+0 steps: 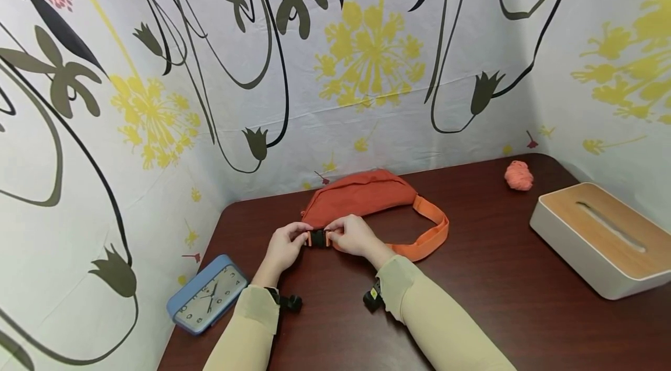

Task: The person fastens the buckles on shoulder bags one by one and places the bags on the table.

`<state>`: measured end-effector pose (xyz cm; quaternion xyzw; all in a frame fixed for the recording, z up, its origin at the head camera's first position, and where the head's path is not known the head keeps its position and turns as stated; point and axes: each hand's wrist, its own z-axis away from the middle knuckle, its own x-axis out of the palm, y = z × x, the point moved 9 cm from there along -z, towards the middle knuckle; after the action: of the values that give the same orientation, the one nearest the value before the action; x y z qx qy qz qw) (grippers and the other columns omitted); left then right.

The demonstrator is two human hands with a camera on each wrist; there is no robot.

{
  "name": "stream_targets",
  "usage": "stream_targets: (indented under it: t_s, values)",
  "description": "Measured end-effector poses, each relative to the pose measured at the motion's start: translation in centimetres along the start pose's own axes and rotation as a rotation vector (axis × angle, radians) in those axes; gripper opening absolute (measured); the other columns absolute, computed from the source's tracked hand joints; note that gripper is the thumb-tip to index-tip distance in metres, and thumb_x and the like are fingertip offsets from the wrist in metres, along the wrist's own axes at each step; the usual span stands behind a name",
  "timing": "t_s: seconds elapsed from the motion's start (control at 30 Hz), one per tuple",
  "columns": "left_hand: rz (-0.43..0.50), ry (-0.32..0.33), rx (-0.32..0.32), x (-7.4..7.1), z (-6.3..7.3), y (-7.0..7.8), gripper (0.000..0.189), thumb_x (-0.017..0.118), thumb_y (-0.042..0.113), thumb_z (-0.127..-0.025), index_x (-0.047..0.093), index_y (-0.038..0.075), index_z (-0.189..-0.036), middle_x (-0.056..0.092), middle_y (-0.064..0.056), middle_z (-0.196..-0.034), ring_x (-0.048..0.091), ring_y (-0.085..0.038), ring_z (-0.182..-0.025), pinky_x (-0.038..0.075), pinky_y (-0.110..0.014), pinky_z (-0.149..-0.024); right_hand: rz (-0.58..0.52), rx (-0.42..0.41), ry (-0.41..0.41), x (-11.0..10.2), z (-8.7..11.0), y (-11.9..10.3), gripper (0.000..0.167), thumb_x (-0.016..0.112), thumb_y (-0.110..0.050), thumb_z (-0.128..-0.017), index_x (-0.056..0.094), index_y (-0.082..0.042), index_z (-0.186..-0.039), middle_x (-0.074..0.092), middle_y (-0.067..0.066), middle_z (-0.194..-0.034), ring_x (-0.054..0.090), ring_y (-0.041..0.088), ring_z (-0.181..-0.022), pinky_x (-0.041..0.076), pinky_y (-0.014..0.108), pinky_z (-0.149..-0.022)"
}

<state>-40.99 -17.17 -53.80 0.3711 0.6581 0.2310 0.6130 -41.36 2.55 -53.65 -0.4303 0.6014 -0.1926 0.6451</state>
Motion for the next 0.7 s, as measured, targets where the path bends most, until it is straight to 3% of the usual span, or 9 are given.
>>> stream_targets:
  t_s: [0.43, 0.7]
  values:
    - [-0.006, -0.005, -0.018, 0.09, 0.05, -0.05, 0.016, 0.071, 0.015, -0.108, 0.081, 0.025, -0.117, 0.082, -0.001, -0.115, 0.069, -0.017, -0.095, 0.058, -0.044, -0.09, -0.006, 0.016, -0.002, 0.35, -0.1, -0.01, 0.016, 0.076, -0.021, -0.105, 0.086, -0.019, -0.118, 0.08, -0.003, -0.102, 0.067, 0.009, -0.087, 0.058, 0.034, -0.083]
    - [0.005, -0.01, -0.02, 0.22, 0.06, -0.17, 0.017, 0.071, 0.015, -0.108, 0.081, 0.026, -0.118, 0.082, -0.002, -0.118, 0.073, -0.023, -0.107, 0.059, -0.05, -0.098, 0.009, 0.009, -0.014, 0.48, -0.11, 0.38, 0.017, 0.076, -0.022, -0.105, 0.086, -0.02, -0.119, 0.079, -0.005, -0.099, 0.066, 0.009, -0.086, 0.057, 0.034, -0.082]
